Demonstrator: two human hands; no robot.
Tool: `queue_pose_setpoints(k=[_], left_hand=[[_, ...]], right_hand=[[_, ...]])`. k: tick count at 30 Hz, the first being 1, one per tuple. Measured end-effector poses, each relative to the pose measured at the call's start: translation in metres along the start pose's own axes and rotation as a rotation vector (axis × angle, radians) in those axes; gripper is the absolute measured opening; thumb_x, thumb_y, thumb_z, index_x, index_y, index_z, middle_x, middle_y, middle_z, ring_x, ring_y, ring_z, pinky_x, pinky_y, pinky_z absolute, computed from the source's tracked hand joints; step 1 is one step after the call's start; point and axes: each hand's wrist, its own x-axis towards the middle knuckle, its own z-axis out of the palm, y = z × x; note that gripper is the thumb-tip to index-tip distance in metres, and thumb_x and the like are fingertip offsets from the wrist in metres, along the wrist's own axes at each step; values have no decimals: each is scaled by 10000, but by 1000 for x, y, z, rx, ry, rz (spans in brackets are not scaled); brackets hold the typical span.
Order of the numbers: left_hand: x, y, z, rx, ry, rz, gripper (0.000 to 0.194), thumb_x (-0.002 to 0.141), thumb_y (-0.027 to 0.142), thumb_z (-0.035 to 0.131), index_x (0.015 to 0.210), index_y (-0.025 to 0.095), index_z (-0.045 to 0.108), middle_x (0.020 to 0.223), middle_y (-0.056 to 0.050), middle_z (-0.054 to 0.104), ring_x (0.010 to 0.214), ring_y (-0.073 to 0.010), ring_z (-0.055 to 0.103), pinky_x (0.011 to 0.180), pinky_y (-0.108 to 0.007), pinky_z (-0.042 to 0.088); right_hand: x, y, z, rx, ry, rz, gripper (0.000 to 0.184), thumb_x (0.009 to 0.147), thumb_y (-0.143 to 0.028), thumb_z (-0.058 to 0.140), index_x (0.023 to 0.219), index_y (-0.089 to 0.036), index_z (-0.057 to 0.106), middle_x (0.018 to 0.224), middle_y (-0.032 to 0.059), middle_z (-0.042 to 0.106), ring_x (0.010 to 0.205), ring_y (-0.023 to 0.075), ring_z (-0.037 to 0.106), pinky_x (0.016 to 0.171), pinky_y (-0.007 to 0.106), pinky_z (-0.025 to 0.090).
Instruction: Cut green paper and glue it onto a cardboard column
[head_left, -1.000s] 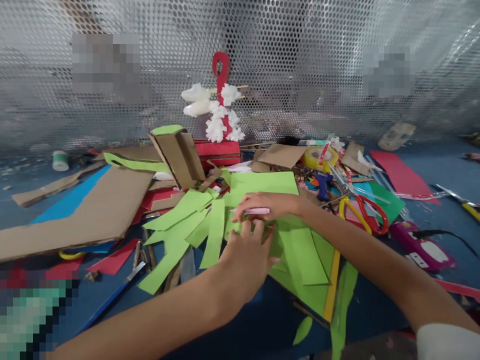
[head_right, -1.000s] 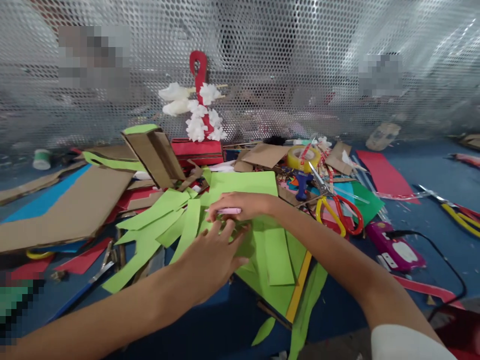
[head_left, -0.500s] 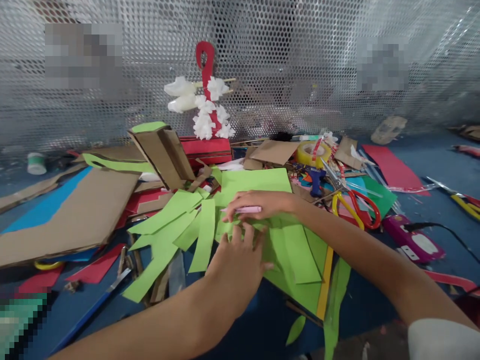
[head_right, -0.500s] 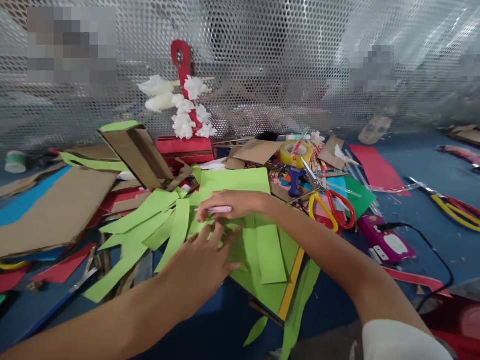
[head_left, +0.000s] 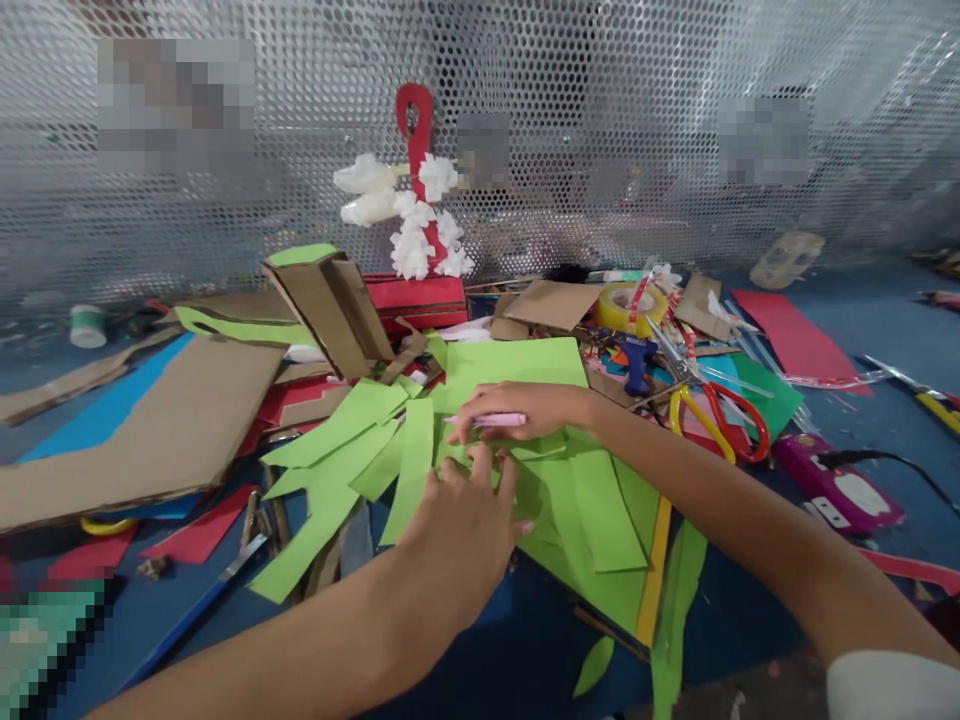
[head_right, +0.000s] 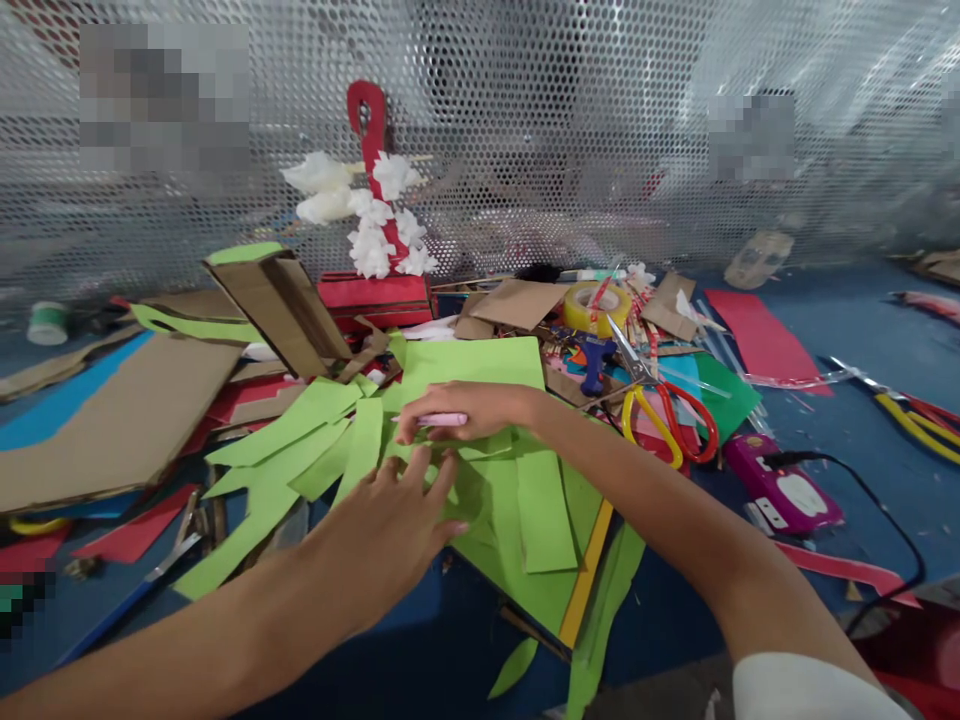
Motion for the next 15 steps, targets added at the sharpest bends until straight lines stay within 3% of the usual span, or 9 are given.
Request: queue_pose_setpoints(k=[5,9,15], left_hand=[[5,17,13,23,37,-100,790,975,522,656,1663,235,394,1526,-316,529,1256,-521,641,934,-615,557],[7,33,20,58,42,-177,904,952,691,596,1688,239,328,1497,-319,557,1291,-549,611,985,-676,515],[5,32,14,65,8,-147,1023,909,778,575,1706,220,259,1504,-345,538,1304,-587,584,969,-700,507]], right_hand=[[0,-8,-2,23,-5,84,232,966,-117,630,1170,-212,686,1305,92,744,1208,234,611,1025,372,460],[0,-10,-2,10,2,88,193,994,-161,624,1165,-216,693,1311,88,739,1192,227,607,1020,370,461],[0,-10,-1,24,2,79,192,1013,-164,598,1181,-198,684,1297,95,741,1174,228,610,1027,384,451]])
